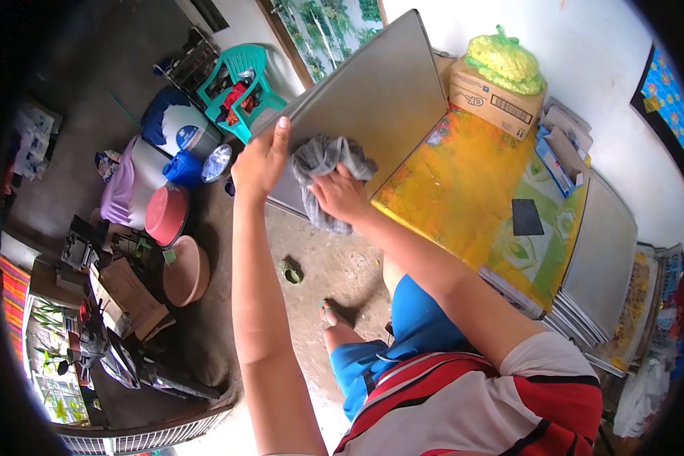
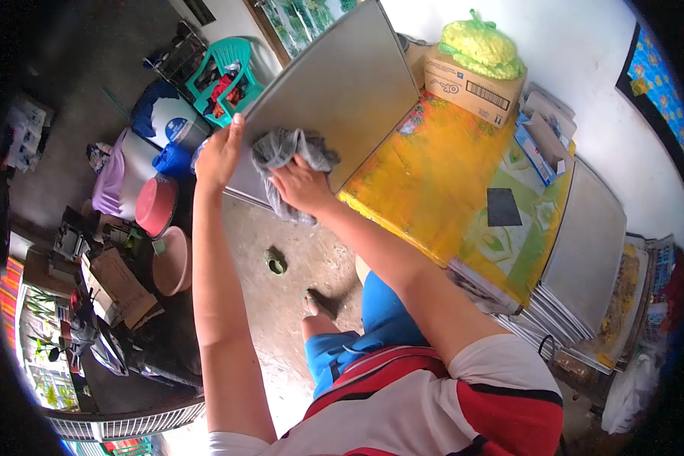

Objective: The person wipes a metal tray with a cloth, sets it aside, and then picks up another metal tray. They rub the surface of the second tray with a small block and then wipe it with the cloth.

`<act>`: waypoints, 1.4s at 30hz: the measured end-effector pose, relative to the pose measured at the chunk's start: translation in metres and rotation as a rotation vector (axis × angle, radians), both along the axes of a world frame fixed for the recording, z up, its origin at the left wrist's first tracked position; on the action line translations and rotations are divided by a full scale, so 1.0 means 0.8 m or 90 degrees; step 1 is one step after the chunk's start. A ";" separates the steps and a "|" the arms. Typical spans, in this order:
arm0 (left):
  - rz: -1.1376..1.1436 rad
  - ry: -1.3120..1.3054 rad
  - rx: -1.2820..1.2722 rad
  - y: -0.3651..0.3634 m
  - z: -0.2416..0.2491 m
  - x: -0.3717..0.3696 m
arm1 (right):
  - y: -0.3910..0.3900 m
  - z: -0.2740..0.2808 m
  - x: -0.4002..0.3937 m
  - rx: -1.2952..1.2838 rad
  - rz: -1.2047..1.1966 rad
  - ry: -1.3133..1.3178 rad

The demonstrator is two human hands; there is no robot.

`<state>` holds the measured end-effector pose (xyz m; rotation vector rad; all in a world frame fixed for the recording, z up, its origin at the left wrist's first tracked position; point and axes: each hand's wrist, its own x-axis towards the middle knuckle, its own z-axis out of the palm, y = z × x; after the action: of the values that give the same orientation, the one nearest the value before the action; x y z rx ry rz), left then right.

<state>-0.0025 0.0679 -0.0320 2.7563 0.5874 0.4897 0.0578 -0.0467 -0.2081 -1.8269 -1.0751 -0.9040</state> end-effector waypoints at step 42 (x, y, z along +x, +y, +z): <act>-0.091 0.009 -0.067 -0.024 0.009 -0.015 | 0.003 0.016 -0.164 -0.040 0.177 0.061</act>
<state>-0.0148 0.0487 -0.0247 2.6786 0.4037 0.3948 -0.0734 -0.0445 -0.1949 -1.6991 -1.2696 -0.6198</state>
